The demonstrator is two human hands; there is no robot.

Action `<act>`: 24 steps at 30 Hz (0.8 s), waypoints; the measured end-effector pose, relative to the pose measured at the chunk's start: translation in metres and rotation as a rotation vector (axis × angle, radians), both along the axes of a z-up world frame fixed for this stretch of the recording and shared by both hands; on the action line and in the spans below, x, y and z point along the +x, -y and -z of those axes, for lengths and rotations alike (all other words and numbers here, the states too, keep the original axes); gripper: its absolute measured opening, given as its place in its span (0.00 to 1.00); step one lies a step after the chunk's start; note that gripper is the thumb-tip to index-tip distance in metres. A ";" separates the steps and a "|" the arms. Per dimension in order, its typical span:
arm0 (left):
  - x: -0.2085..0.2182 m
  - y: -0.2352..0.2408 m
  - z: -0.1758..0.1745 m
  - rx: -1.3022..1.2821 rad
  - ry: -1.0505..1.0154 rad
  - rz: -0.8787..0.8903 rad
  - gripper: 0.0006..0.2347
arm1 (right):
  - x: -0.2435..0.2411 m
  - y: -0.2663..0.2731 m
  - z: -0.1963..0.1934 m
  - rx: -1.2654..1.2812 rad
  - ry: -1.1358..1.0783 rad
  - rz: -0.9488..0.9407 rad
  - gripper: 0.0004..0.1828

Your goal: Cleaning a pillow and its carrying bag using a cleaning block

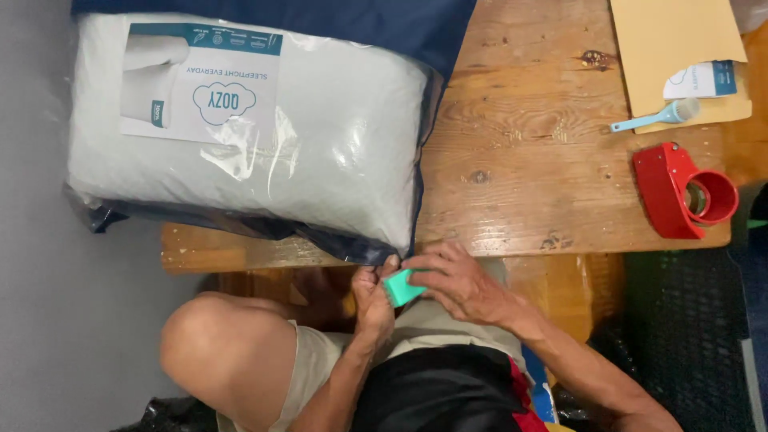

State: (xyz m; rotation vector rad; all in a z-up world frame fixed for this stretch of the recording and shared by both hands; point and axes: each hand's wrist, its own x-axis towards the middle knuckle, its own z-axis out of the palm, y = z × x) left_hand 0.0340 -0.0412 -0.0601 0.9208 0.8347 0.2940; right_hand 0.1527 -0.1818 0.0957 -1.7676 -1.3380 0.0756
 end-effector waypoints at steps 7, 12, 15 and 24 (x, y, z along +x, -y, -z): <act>0.012 0.011 -0.066 -0.005 0.034 -0.004 0.07 | 0.036 -0.007 -0.006 0.097 -0.022 0.146 0.12; -0.014 -0.003 0.050 -0.066 0.114 -0.104 0.08 | 0.013 -0.014 -0.021 -0.019 0.035 -0.087 0.12; -0.002 0.004 -0.038 -0.067 0.064 -0.095 0.05 | 0.016 0.012 -0.023 -0.170 -0.090 -0.299 0.11; 0.000 0.002 -0.039 -0.036 0.088 0.051 0.07 | 0.074 -0.045 -0.054 0.199 0.122 0.142 0.22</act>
